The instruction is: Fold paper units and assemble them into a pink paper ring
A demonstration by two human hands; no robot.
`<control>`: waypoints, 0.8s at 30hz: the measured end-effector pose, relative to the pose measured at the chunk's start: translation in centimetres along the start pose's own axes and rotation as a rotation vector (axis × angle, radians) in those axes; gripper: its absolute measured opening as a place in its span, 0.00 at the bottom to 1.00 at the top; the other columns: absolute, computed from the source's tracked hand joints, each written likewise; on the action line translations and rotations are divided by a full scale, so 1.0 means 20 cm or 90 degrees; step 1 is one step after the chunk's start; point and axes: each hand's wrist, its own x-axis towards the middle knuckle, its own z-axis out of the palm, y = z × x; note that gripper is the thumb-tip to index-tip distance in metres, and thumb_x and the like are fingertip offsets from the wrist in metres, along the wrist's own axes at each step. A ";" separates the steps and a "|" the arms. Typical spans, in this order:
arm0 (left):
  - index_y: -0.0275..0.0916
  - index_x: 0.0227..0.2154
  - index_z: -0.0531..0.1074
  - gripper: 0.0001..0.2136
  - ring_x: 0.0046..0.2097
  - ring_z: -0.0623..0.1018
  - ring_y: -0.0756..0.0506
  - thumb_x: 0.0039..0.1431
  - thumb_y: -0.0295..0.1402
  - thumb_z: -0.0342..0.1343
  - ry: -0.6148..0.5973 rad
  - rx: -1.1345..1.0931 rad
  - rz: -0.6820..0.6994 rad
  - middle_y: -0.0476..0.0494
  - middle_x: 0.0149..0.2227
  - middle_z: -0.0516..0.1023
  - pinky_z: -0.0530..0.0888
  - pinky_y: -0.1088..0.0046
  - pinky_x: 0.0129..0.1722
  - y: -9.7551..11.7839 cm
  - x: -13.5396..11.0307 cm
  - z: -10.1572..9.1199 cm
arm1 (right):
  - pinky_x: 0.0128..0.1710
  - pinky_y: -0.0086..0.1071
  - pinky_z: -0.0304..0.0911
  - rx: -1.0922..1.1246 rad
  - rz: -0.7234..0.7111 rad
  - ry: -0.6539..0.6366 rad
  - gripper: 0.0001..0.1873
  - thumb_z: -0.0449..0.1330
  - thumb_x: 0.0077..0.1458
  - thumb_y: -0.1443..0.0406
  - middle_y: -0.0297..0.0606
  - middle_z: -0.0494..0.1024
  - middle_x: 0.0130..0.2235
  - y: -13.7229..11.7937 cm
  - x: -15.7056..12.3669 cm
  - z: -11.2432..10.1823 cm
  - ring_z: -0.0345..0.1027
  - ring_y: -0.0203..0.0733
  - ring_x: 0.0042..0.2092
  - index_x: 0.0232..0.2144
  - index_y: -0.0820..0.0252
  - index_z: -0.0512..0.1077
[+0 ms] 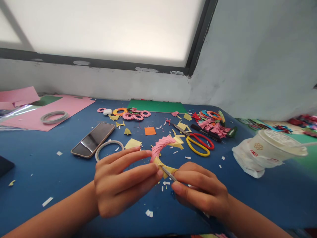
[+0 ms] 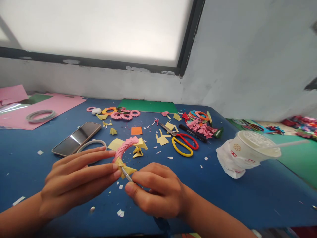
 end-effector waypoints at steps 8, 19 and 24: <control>0.39 0.29 0.75 0.05 0.38 0.78 0.48 0.56 0.25 0.55 0.065 -0.005 -0.034 0.56 0.31 0.80 0.76 0.68 0.44 0.03 0.02 0.03 | 0.25 0.28 0.68 -0.016 0.055 -0.030 0.02 0.54 0.55 0.73 0.39 0.72 0.27 -0.04 0.02 -0.02 0.65 0.34 0.28 0.32 0.66 0.67; 0.38 0.24 0.74 0.04 0.32 0.80 0.49 0.53 0.25 0.59 0.052 0.016 -0.038 0.57 0.26 0.80 0.79 0.72 0.37 0.03 0.05 0.01 | 0.25 0.28 0.68 -0.013 0.070 -0.019 0.03 0.54 0.54 0.74 0.39 0.72 0.27 -0.05 0.01 -0.01 0.65 0.34 0.28 0.33 0.66 0.67; 0.38 0.26 0.74 0.03 0.32 0.80 0.49 0.53 0.25 0.59 0.064 0.019 -0.061 0.57 0.26 0.80 0.80 0.72 0.38 0.03 0.05 0.02 | 0.26 0.28 0.69 -0.010 0.079 -0.019 0.03 0.53 0.56 0.73 0.39 0.72 0.28 -0.05 0.01 0.00 0.66 0.34 0.29 0.34 0.66 0.67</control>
